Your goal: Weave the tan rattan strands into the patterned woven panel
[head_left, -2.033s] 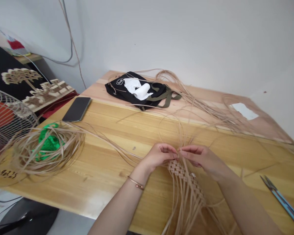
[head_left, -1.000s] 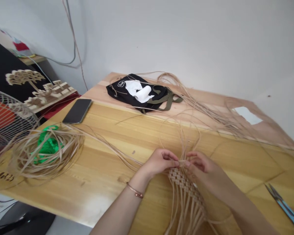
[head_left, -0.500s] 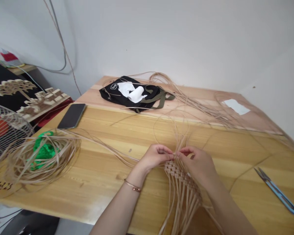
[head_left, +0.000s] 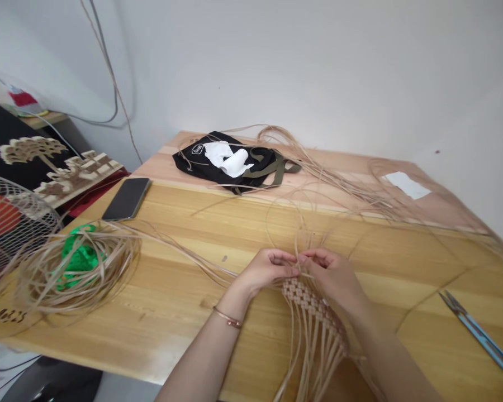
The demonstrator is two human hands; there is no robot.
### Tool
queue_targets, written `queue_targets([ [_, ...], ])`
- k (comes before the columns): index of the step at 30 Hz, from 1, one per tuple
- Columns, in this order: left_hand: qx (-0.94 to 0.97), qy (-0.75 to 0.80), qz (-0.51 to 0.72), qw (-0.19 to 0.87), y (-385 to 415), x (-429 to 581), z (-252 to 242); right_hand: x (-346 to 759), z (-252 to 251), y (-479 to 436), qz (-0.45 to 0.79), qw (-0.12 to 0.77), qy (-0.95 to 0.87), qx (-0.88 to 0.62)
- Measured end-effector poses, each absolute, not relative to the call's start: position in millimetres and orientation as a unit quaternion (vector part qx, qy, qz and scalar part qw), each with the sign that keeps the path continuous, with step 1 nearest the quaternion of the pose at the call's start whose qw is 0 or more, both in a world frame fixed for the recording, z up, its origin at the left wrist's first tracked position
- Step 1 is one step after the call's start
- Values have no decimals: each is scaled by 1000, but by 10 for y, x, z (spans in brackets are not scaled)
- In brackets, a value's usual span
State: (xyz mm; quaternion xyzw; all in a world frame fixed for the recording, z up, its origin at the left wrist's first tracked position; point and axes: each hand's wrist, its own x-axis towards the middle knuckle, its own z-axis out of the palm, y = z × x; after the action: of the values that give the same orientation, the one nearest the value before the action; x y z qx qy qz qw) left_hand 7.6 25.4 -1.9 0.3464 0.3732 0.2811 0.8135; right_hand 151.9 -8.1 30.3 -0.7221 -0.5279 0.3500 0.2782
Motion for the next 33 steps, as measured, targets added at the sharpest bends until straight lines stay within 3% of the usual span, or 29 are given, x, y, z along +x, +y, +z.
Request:
queue_targets([
  [8,315,360,304,824,256,85,-4,1496,308,-80,386,308,-519,-698],
  [13,336,360,296,818,248,77,0,1498,337,-72,370,281,-496,-734],
  [33,334,351,335,808,260,119,-81,1581,336,41,644,260,-313,-648],
])
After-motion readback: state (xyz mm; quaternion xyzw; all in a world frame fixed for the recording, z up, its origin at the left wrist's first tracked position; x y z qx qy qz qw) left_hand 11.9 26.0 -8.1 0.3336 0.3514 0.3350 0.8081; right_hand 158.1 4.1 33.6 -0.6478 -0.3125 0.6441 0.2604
